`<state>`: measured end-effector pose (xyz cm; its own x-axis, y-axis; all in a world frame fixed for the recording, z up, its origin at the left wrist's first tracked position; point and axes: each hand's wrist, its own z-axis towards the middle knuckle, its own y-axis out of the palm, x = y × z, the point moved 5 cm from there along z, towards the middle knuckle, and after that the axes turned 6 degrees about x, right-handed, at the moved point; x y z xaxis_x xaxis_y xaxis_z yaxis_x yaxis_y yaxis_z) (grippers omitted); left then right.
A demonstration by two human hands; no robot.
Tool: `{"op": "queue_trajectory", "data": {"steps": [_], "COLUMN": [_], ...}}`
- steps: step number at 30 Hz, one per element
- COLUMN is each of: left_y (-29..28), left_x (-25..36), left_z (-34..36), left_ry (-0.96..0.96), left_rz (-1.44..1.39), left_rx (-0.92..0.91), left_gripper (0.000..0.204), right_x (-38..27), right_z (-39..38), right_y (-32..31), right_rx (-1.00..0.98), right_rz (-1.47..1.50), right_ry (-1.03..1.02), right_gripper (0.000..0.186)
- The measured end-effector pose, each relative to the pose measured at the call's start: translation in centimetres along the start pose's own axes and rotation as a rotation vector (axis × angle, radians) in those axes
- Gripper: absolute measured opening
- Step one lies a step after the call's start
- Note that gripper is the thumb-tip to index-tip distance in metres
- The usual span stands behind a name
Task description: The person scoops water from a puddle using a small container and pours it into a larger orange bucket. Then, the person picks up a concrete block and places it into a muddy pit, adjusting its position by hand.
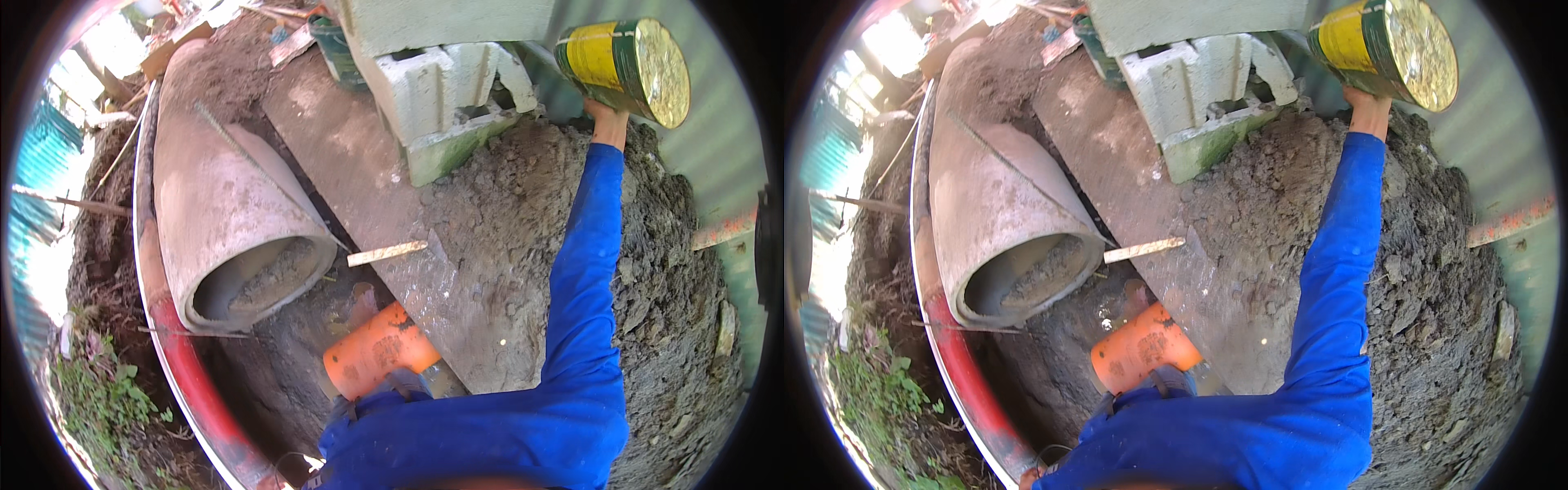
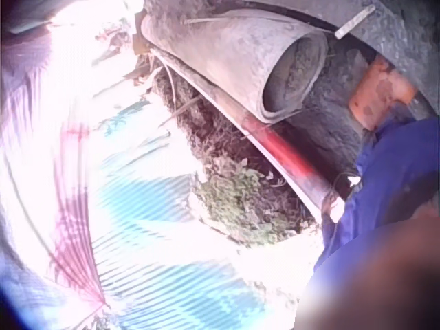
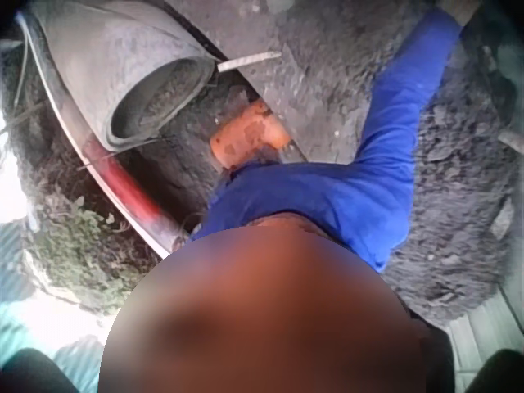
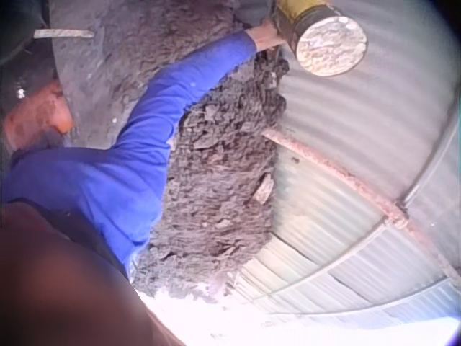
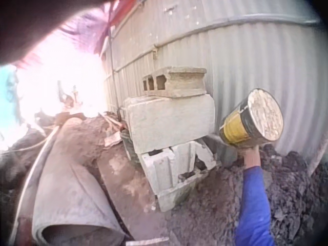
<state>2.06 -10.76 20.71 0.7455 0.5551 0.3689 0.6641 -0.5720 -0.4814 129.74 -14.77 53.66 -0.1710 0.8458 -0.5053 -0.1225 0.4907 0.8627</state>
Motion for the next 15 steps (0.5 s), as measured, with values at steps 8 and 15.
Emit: {"op": "queue_trajectory", "data": {"steps": [8,15], "left_y": [-2.4,-0.9], "left_x": [1.4,2.1], "left_z": [-0.6,-6.2], "left_ry": [-0.084,-0.179], "left_rz": [-0.038,-0.042], "left_rx": [0.265,0.341], "left_gripper": [0.056,0.07], "right_x": [-1.4,0.2], "right_z": [3.1,-5.2], "right_y": [-10.0,-11.2], "right_rx": [0.008,0.197], "right_rz": [-0.388,-0.621], "right_ry": [0.121,0.004], "right_gripper": [0.047,0.047]}}
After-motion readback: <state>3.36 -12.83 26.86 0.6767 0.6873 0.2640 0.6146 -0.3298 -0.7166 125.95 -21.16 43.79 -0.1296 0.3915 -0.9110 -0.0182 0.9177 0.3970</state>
